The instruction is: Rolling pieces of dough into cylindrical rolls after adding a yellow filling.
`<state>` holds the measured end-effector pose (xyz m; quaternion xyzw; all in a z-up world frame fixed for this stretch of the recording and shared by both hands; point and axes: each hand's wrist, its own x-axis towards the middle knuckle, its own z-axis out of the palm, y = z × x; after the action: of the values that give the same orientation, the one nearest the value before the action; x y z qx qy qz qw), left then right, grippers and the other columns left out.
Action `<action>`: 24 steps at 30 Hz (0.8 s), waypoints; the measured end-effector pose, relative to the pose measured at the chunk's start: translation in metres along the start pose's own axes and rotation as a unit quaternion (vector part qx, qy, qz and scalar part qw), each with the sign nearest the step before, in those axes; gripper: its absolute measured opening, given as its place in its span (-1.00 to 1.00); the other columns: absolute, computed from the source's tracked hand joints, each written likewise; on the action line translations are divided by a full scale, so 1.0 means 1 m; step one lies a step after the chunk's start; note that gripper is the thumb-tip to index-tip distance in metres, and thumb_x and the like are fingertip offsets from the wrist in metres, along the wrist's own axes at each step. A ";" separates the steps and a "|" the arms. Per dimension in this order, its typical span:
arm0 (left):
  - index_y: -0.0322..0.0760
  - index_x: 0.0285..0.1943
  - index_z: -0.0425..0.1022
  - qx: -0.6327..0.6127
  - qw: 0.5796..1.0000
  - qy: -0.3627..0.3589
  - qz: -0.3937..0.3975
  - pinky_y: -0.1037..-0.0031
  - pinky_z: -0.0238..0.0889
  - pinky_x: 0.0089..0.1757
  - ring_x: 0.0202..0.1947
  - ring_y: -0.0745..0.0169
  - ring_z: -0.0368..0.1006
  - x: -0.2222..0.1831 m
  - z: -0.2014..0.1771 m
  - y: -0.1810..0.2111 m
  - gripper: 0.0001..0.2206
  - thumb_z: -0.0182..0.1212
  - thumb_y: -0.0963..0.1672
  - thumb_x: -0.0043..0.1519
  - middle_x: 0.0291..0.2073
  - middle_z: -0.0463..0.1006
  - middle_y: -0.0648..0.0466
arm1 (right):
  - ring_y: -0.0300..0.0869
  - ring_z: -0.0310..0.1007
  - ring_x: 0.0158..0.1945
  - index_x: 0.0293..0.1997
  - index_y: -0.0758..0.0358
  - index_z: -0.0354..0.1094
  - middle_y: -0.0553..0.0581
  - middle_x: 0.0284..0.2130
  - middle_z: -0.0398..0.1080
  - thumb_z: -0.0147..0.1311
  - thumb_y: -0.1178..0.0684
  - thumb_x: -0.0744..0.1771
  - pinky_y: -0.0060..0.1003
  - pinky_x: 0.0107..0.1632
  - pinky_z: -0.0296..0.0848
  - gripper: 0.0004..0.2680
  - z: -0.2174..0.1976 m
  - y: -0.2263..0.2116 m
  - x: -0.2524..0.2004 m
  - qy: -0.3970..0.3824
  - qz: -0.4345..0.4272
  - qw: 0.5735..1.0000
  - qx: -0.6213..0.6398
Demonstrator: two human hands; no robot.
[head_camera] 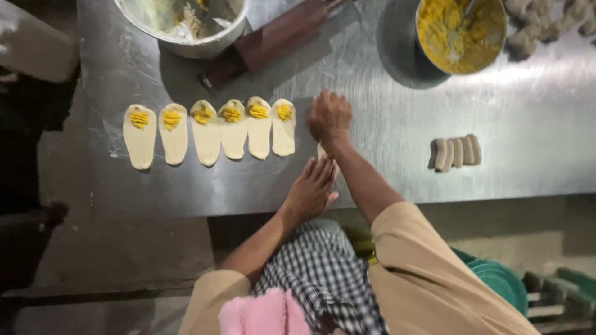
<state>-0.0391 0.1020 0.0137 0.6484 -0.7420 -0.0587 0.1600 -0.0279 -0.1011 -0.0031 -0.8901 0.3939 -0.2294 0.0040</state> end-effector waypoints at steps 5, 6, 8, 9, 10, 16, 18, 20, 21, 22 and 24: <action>-0.49 0.46 0.16 0.000 1.000 0.011 -0.007 0.01 -0.20 0.38 0.48 -0.23 -0.01 -0.019 0.004 0.012 -0.34 0.07 0.08 0.33 0.45 0.14 -0.27 | 0.08 0.50 -0.40 -0.38 0.20 0.43 0.28 -0.45 0.50 -0.06 -0.05 0.36 0.03 -0.26 0.45 -0.79 0.001 0.009 -0.016 -0.092 0.027 0.995 0.005; -0.49 0.46 0.16 0.013 1.000 0.012 -0.009 0.03 -0.19 0.39 0.48 -0.21 0.00 -0.012 0.005 0.004 -0.34 0.07 0.08 0.34 0.45 0.15 -0.26 | 0.10 0.48 -0.42 -0.42 0.19 0.46 0.30 -0.48 0.49 -0.08 -0.07 0.39 0.06 -0.25 0.45 -0.74 0.009 0.016 0.003 -0.191 0.081 0.977 0.043; -0.49 0.47 0.17 0.016 1.000 0.006 -0.010 0.03 -0.20 0.39 0.48 -0.21 0.00 0.001 -0.003 -0.012 -0.34 0.07 0.09 0.35 0.45 0.15 -0.26 | 0.12 0.48 -0.41 -0.45 0.21 0.45 0.31 -0.49 0.46 -0.13 -0.14 0.43 0.10 -0.22 0.43 -0.66 -0.010 0.005 0.025 -0.254 0.118 0.960 0.011; -0.48 0.47 0.17 0.012 1.000 -0.013 -0.012 0.03 -0.21 0.40 0.48 -0.20 0.01 -0.001 -0.003 -0.010 -0.35 0.07 0.09 0.35 0.44 0.15 -0.25 | 0.14 0.47 -0.40 -0.48 0.24 0.44 0.33 -0.51 0.44 -0.18 -0.21 0.47 0.13 -0.19 0.41 -0.57 -0.020 0.001 0.021 -0.325 0.161 0.932 -0.020; -0.48 0.47 0.17 0.003 1.000 -0.017 -0.013 0.03 -0.21 0.40 0.48 -0.20 0.01 -0.011 0.002 0.001 -0.35 0.07 0.09 0.35 0.44 0.15 -0.25 | 0.14 0.47 -0.40 -0.48 0.24 0.44 0.33 -0.51 0.44 -0.18 -0.21 0.47 0.13 -0.19 0.41 -0.57 -0.013 0.004 -0.001 -0.334 0.163 0.928 -0.024; -0.47 0.49 0.12 0.024 0.999 0.001 -0.032 0.02 -0.25 0.39 0.50 -0.16 -0.06 -0.022 0.007 0.010 -0.31 0.04 0.12 0.35 0.49 0.10 -0.21 | -0.02 0.46 -0.44 -0.45 0.13 0.47 0.18 -0.52 0.45 -0.07 -0.19 0.06 -0.12 -0.44 0.40 -0.72 0.038 0.039 -0.034 -0.023 -0.098 0.986 -0.130; -0.43 0.52 0.09 0.026 0.997 0.047 -0.046 0.04 -0.26 0.40 0.51 -0.13 -0.09 -0.028 0.012 0.013 -0.29 0.01 0.13 0.32 0.50 0.08 -0.19 | -0.05 0.44 -0.43 -0.50 0.14 0.43 0.17 -0.54 0.43 -0.06 -0.13 0.36 -0.01 -0.29 0.40 -0.72 -0.002 0.011 -0.011 -0.284 0.098 0.953 -0.038; -0.45 0.52 0.09 0.018 0.998 0.036 -0.051 0.02 -0.26 0.39 0.51 -0.15 -0.10 -0.020 0.002 0.006 -0.28 0.00 0.13 0.33 0.50 0.08 -0.21 | -0.04 0.44 -0.45 -0.47 0.13 0.41 0.16 -0.54 0.42 -0.14 -0.13 0.42 -0.01 -0.31 0.42 -0.69 -0.017 -0.008 0.003 -0.288 0.103 0.950 -0.054; -0.46 0.51 0.08 0.002 0.998 0.015 -0.054 0.01 -0.27 0.39 0.51 -0.17 -0.10 -0.027 -0.001 0.014 -0.28 -0.01 0.13 0.33 0.50 0.07 -0.23 | -0.03 0.44 -0.47 -0.43 0.12 0.39 0.16 -0.54 0.42 -0.22 -0.12 0.47 -0.01 -0.33 0.43 -0.66 -0.027 -0.016 -0.008 -0.302 0.115 0.943 -0.072; -0.46 0.51 0.08 0.005 0.998 0.019 -0.057 0.01 -0.27 0.39 0.51 -0.17 -0.10 -0.024 -0.003 0.010 -0.28 -0.01 0.13 0.33 0.50 0.07 -0.23 | -0.03 0.44 -0.47 -0.43 0.12 0.39 0.16 -0.54 0.42 -0.22 -0.12 0.47 -0.01 -0.33 0.43 -0.66 -0.018 -0.011 -0.015 -0.299 0.110 0.945 -0.071; -0.49 0.50 0.09 0.055 0.997 -0.031 -0.047 -0.02 -0.27 0.37 0.49 -0.22 -0.09 -0.019 -0.016 0.006 -0.28 -0.02 0.13 0.33 0.49 0.07 -0.26 | 0.04 0.45 -0.38 -0.39 0.18 0.39 0.17 -0.45 0.44 -0.09 -0.07 0.45 -0.05 -0.29 0.42 -0.73 -0.007 -0.001 -0.029 0.089 -0.091 0.992 -0.015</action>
<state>-0.0378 0.1235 0.0275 0.6886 -0.7170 -0.0450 0.0981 -0.0471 -0.0785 -0.0079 -0.8981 0.3135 -0.3015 -0.0651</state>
